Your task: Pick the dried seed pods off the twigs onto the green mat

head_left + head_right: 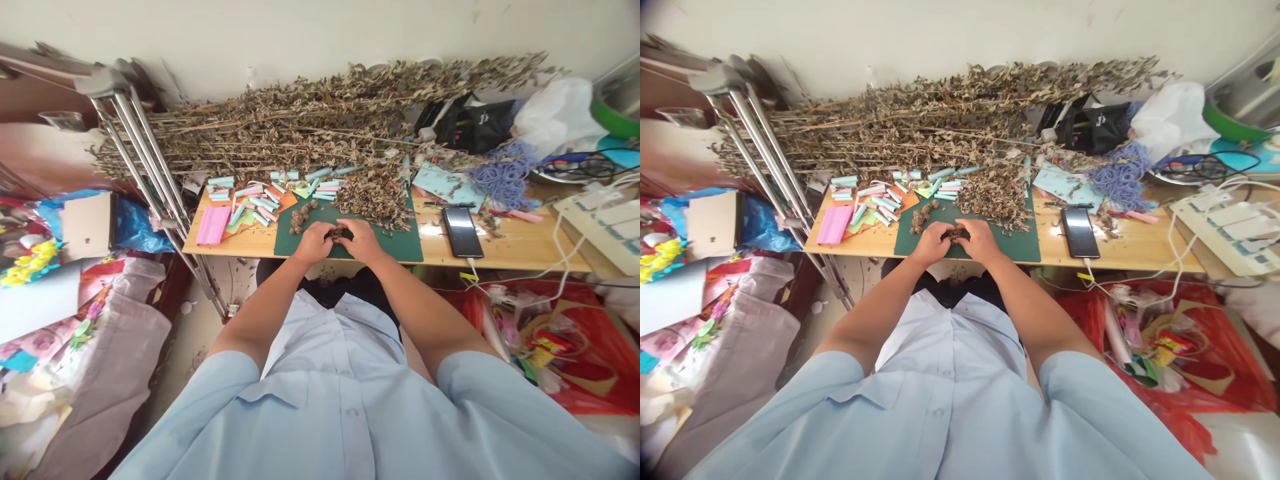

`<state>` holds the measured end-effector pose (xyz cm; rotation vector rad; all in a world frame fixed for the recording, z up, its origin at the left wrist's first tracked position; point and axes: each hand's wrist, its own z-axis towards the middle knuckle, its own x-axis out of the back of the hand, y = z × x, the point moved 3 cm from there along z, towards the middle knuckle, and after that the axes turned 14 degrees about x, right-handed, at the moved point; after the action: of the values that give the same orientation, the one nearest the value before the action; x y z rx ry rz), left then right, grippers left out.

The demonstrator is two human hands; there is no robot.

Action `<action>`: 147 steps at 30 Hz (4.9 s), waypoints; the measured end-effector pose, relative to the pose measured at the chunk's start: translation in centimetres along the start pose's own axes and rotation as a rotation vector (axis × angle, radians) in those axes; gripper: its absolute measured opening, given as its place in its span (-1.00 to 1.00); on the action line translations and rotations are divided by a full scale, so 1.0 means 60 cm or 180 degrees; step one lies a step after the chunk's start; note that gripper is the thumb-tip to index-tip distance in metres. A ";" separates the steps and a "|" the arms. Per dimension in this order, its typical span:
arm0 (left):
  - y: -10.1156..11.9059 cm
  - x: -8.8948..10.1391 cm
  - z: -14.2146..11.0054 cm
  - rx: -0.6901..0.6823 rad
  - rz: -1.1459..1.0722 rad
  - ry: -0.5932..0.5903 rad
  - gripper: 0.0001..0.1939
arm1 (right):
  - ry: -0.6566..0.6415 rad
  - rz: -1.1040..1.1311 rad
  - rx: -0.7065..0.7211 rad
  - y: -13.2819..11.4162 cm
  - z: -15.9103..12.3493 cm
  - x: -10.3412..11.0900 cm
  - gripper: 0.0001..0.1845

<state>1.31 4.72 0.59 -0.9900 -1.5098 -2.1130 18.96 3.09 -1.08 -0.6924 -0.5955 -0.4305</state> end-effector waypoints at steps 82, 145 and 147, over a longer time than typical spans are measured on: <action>-0.008 -0.011 -0.001 0.0272 -0.0157 -0.0053 -0.52 | -0.0277 0.0023 0.0167 -0.017 0.005 0.003 -0.75; -0.029 -0.007 0.008 0.0375 -0.0144 0.0140 -0.74 | 0.0283 -0.0116 -0.0448 -0.001 -0.005 -0.013 -0.67; -0.031 -0.009 0.008 0.0352 -0.0105 0.0184 -0.75 | 0.0319 -0.0045 -0.0536 0.001 -0.007 -0.011 -0.68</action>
<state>0.65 5.79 -0.96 -0.8635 -1.6060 -2.0376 18.67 2.96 -1.80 -0.8224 -0.4733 -0.5296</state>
